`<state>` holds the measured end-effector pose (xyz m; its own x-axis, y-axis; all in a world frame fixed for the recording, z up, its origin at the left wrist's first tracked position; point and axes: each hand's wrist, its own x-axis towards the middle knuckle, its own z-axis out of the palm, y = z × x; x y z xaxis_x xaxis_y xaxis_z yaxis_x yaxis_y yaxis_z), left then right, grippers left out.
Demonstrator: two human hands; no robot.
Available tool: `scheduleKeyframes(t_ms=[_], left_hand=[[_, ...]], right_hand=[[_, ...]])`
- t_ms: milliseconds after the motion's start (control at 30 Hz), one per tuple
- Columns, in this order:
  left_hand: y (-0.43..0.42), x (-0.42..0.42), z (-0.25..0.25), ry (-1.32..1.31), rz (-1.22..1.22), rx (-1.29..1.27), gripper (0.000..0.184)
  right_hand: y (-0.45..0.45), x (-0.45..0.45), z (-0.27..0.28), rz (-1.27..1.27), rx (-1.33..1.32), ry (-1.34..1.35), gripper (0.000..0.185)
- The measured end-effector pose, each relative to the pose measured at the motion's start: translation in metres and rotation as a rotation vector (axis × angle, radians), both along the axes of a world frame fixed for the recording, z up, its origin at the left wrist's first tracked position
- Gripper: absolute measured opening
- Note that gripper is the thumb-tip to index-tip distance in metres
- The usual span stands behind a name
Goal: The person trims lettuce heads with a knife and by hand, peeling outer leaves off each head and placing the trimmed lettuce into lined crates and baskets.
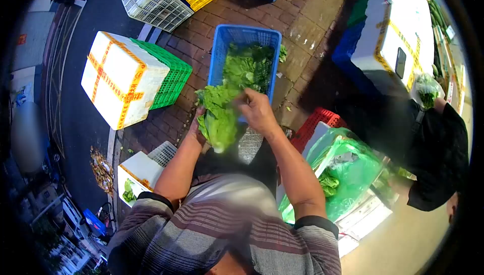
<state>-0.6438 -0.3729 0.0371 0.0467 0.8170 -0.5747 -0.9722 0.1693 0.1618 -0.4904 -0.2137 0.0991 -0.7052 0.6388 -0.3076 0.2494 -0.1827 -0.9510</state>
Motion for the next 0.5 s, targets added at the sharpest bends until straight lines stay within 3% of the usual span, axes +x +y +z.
scheduleKeyframes(t_ms=[133, 300, 467, 500], left_hand=[[0.009, 0.003, 0.018, -0.212, 0.029, 0.100, 0.082], [0.007, 0.002, 0.020, -0.146, -0.003, 0.016, 0.083], [0.009, 0.003, 0.019, -0.215, -0.012, 0.030, 0.075], [0.006, 0.003, 0.012, -0.200, -0.028, -0.004, 0.072]], right_hand=[[0.003, 0.005, -0.019, -0.066, 0.046, -0.050, 0.009], [0.018, 0.006, -0.024, -0.195, -0.066, -0.037, 0.009], [0.018, 0.007, 0.001, -0.005, 0.054, -0.004, 0.019], [0.016, 0.006, 0.001, 0.070, 0.182, -0.036, 0.018]])
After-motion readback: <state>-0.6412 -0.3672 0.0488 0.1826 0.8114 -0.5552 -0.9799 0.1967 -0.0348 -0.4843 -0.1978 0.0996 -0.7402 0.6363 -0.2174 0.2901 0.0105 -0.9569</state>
